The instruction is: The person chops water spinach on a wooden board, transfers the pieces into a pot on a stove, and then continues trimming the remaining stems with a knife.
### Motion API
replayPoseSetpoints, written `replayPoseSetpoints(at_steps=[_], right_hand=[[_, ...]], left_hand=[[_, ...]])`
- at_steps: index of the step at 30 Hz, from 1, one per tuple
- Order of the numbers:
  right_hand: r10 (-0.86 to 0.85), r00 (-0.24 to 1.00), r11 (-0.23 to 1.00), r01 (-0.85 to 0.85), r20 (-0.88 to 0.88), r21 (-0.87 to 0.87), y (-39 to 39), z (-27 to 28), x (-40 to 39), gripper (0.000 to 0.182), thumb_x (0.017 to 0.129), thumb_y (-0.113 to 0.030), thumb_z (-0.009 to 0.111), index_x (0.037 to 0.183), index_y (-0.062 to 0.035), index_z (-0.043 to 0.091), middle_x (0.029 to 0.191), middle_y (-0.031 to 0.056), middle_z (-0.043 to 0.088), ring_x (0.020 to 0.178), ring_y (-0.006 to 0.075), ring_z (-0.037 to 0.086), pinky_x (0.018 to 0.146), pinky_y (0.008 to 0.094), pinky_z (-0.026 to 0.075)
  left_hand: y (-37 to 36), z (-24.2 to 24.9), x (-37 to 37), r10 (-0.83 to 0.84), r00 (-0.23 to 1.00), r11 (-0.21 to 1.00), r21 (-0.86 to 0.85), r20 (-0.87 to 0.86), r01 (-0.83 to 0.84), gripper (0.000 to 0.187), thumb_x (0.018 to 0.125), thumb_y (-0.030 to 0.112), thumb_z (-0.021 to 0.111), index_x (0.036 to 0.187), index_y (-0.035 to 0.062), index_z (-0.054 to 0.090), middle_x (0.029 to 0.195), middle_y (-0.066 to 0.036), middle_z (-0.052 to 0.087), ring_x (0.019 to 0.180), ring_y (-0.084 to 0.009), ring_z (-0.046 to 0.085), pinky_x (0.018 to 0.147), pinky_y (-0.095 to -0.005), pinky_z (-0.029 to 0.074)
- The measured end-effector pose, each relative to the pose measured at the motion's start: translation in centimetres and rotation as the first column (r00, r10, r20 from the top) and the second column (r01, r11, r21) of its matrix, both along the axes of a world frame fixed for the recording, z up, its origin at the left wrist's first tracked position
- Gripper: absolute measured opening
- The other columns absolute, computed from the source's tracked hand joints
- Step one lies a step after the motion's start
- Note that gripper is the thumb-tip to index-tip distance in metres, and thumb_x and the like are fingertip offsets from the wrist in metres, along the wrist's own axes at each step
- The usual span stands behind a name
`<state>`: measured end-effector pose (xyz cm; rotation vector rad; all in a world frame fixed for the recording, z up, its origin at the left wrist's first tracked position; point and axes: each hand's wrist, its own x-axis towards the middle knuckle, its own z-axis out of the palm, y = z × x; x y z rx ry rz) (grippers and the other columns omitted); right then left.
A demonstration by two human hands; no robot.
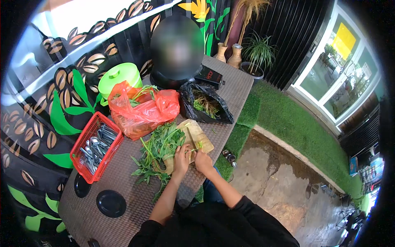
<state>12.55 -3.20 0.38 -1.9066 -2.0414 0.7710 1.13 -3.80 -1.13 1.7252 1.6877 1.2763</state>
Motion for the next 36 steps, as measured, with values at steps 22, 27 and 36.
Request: replayPoseSetpoints(at_steps=[22, 27, 36], right_hand=[[-0.032, 0.996, 0.999, 0.033, 0.086, -0.020, -0.8, -0.9, -1.4, 0.038, 0.093, -0.032, 0.040, 0.101, 0.0046, 0.043, 0.083, 0.0277, 0.062, 0.077, 0.0414, 0.063, 0.067, 0.0477, 0.052], [-0.039, 0.996, 0.999, 0.039, 0.075, 0.004, -1.9, -1.2, -1.6, 0.036, 0.093, -0.033, 0.040, 0.102, 0.0019, 0.043, 0.076, 0.0251, 0.063, 0.075, 0.0410, 0.064, 0.064, 0.0477, 0.052], [0.034, 0.986, 0.991, -0.054, 0.162, 0.120, -1.3, -1.4, -0.2, 0.035, 0.093, -0.034, 0.042, 0.097, 0.0000, 0.046, 0.068, 0.0206, 0.063, 0.065, 0.0376, 0.064, 0.058, 0.0460, 0.052]], left_hand=[[0.0, -1.1, 0.1, -0.015, 0.995, 0.999, 0.035, 0.094, 0.011, 0.021, 0.083, -0.005, 0.051, 0.103, 0.0014, 0.048, 0.091, -0.017, 0.054, 0.082, -0.0318, 0.059, 0.069, -0.0406, 0.048], [-0.1, -1.0, 0.1, 0.004, 0.993, 1.000, 0.027, 0.116, -0.008, 0.020, 0.083, -0.004, 0.052, 0.102, 0.0025, 0.050, 0.092, -0.016, 0.057, 0.084, -0.0311, 0.058, 0.071, -0.0401, 0.047], [-0.5, -0.5, -0.3, -0.025, 0.999, 0.995, 0.091, -0.032, 0.028, 0.025, 0.076, -0.007, 0.058, 0.100, 0.0014, 0.053, 0.086, -0.014, 0.061, 0.083, -0.0290, 0.061, 0.071, -0.0374, 0.047]])
